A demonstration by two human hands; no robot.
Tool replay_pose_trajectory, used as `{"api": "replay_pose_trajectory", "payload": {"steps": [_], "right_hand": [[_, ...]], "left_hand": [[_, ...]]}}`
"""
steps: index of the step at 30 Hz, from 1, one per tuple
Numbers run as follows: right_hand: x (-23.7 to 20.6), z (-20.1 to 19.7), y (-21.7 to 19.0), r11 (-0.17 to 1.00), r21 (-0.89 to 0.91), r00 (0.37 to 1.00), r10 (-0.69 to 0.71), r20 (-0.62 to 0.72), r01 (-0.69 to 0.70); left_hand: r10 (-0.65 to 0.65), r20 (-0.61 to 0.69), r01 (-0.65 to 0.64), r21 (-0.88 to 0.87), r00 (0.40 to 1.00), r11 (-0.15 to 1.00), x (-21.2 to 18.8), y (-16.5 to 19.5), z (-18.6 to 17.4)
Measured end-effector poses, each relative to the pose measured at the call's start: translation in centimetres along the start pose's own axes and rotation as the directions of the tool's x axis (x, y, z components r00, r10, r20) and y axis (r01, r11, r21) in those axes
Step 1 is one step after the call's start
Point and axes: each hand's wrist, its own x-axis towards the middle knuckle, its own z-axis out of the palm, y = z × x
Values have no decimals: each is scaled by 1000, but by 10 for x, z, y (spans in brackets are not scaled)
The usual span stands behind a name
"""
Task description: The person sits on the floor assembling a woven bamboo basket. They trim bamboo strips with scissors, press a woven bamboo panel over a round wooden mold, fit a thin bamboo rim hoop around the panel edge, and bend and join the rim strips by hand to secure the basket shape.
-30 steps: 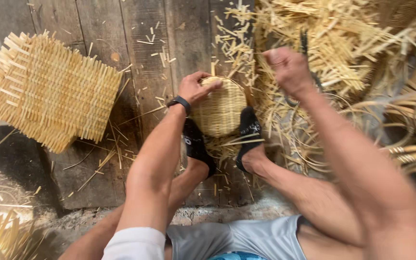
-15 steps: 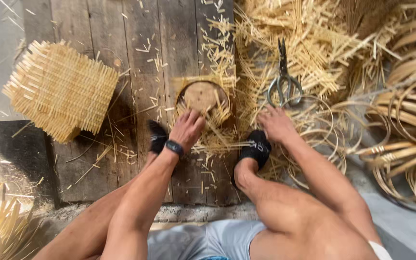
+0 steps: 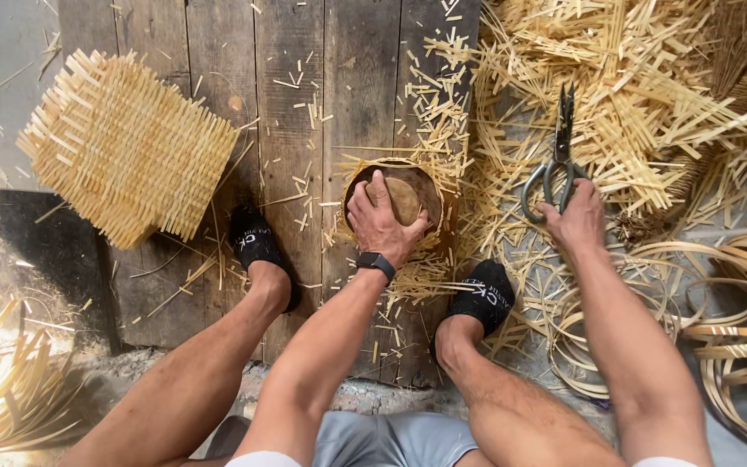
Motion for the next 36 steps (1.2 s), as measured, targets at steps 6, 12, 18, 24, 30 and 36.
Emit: {"api": "replay_pose_trajectory", "payload": {"steps": [6,12,18,24,30,36], "right_hand": [[18,2,-7,922,125,906,322,273,-365],[-57,-19,-10,706,686,944,-77,322,-177],[-149,10,-79,407,766,846,-423,-325,497],[-126,14,-99,830,463,864,45,502,-312],[-116,-4,-68,931,364,935,-123,333,-8],[-77,10,-41,801,-317,820,-562,-106,508]], "left_hand": [[339,-2,-339,-65,941,939,2,-18,0],[458,294,-479,-4,839,878,16,-24,2],[302,77,-305,40,950,951,-14,-18,11],[295,60,-297,21,954,955,-14,-16,16],[276,48,-274,-44,960,961,-15,-14,11],[433,156,-413,-145,888,899,-13,-10,8]]}}
